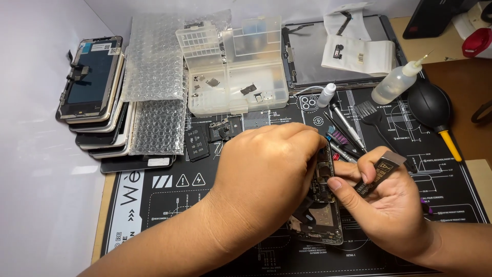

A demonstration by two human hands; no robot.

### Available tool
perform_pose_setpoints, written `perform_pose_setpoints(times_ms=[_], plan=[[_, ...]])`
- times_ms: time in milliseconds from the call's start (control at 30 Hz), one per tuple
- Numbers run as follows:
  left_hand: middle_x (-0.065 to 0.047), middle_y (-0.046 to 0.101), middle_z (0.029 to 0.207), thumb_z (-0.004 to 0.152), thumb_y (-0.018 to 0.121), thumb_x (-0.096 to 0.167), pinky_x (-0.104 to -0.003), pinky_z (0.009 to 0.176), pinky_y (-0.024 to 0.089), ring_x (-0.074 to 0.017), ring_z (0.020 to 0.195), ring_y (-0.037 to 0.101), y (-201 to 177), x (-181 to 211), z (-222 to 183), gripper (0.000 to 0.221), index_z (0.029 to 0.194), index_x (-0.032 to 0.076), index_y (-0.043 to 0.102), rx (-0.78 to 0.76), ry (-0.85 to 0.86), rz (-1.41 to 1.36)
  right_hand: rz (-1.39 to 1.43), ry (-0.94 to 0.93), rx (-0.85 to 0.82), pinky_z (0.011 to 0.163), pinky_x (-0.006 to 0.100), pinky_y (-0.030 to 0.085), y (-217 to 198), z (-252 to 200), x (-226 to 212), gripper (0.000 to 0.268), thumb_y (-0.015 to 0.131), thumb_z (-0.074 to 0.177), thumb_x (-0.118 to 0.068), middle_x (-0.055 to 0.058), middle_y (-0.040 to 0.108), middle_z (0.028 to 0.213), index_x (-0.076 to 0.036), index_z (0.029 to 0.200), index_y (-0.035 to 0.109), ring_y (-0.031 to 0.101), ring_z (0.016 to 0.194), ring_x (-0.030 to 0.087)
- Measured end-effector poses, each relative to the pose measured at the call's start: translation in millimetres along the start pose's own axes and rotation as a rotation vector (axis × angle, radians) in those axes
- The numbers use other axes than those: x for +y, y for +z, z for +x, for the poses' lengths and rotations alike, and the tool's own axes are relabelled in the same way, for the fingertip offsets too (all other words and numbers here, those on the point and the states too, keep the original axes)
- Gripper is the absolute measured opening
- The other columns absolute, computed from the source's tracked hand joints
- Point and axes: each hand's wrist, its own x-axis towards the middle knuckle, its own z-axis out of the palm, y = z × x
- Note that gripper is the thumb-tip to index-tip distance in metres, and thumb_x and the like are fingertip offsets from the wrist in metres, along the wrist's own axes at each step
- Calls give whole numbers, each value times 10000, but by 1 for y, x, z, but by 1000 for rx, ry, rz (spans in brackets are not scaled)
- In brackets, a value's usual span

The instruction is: Disassembling a mobile phone by removing internal components from the frame using precision tools.

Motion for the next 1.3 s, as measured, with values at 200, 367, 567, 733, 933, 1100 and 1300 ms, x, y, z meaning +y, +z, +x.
perform_pose_setpoints(times_ms=[200,367,567,733,933,1100,1300], plan=[[-54,655,796,845,620,159,-496,581,477,-365,668,639,0,-2,1,57,886,125,638,-68,-42,-16,-64,-7,-33,563,223,365,0,-1,3,322,584,934,68,-11,391,721,-147,907,347,367,618,89],[-65,662,794,872,573,140,-501,610,474,-374,664,631,0,-7,4,74,879,113,642,-111,-54,-66,24,14,-56,608,233,388,1,0,2,324,565,941,87,3,385,739,-148,907,344,388,659,108],[-77,671,842,908,550,167,-537,588,478,-401,684,646,2,-13,8,98,949,121,626,-217,-69,-70,62,67,-58,618,243,358,-2,1,6,321,568,948,84,6,364,755,-148,902,352,367,673,120],[-79,662,882,875,568,148,-534,565,474,-388,704,655,-2,-13,8,137,998,116,620,-289,-69,-99,33,65,-74,584,239,346,-2,3,2,315,553,959,67,-2,351,717,-149,899,332,351,635,119],[-78,740,890,962,500,190,-530,549,480,-388,659,675,-20,-5,12,100,999,125,568,-202,-136,-102,-49,34,-109,661,243,382,-5,8,-2,302,540,972,38,-8,354,675,-163,898,327,336,597,116],[-99,780,988,969,517,384,-580,714,512,-428,897,703,-22,-12,17,296,1181,187,578,-514,-257,-100,-44,61,-247,637,216,478,-17,16,1,249,557,984,5,74,704,828,-134,899,369,553,664,94],[-21,713,776,1004,492,362,-394,666,460,-243,716,627,-30,-26,30,268,876,177,637,-1057,-115,-181,-533,256,-662,564,264,349,-38,33,-14,313,691,997,-177,-55,589,688,-143,809,445,374,637,136]])
